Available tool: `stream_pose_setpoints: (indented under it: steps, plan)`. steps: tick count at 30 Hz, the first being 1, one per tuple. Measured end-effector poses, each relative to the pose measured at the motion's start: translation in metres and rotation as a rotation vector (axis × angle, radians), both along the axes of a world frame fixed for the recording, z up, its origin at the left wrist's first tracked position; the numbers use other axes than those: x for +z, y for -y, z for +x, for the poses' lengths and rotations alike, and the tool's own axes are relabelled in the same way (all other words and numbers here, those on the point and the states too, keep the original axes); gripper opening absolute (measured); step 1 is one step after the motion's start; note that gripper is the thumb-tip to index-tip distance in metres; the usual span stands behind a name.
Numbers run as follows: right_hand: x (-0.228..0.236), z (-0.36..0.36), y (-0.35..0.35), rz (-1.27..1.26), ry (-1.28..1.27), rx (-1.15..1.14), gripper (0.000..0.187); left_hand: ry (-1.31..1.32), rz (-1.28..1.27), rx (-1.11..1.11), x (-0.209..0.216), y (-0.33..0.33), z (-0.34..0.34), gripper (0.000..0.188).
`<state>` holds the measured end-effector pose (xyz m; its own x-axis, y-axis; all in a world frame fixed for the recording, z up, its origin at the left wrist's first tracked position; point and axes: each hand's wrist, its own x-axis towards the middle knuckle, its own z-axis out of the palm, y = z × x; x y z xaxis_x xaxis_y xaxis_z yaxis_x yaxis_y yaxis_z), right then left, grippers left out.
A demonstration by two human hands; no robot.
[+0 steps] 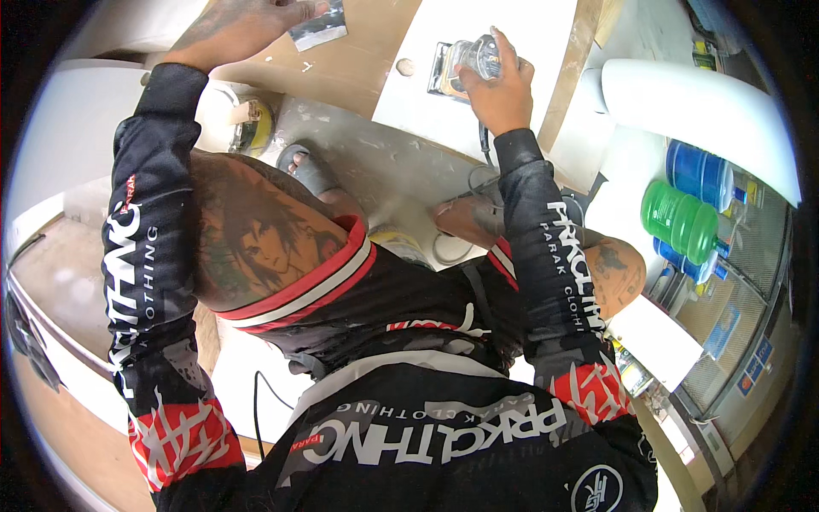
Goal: Using a power sander to smooth the surface of a white board.
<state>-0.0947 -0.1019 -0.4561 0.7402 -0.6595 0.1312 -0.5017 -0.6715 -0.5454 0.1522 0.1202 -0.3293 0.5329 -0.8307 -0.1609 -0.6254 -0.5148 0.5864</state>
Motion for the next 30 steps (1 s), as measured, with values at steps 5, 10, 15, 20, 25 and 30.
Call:
stream_pose_setpoints:
  steps: [5, 10, 15, 20, 25, 30]
  plan:
    - [0.0, 0.009, -0.017, 0.079, -0.036, 0.027, 0.081, -0.012, -0.019, 0.019, 0.004, -0.007, -0.002, 0.025]
    - [0.004, 0.0, -0.058, 0.118, -0.028, 0.122, 0.079, -0.041, -0.041, 0.036, 0.007, -0.016, 0.0, 0.025]
    - [0.007, 0.025, -0.049, 0.134, 0.017, 0.112, 0.078, 0.113, -0.001, -0.068, -0.013, -0.018, 0.023, 0.044]
    - [-0.013, 0.067, -0.008, 0.153, 0.027, 0.003, 0.084, 0.102, -0.09, -0.047, -0.013, -0.011, 0.02, 0.039]
    - [-0.01, 0.108, 0.032, 0.24, 0.033, -0.079, 0.09, -0.161, -0.276, -0.077, -0.039, -0.007, 0.027, 0.037]
    - [0.019, 0.106, 0.018, 0.268, -0.014, -0.108, 0.085, -0.236, -0.054, -0.006, -0.027, -0.011, 0.022, 0.04]
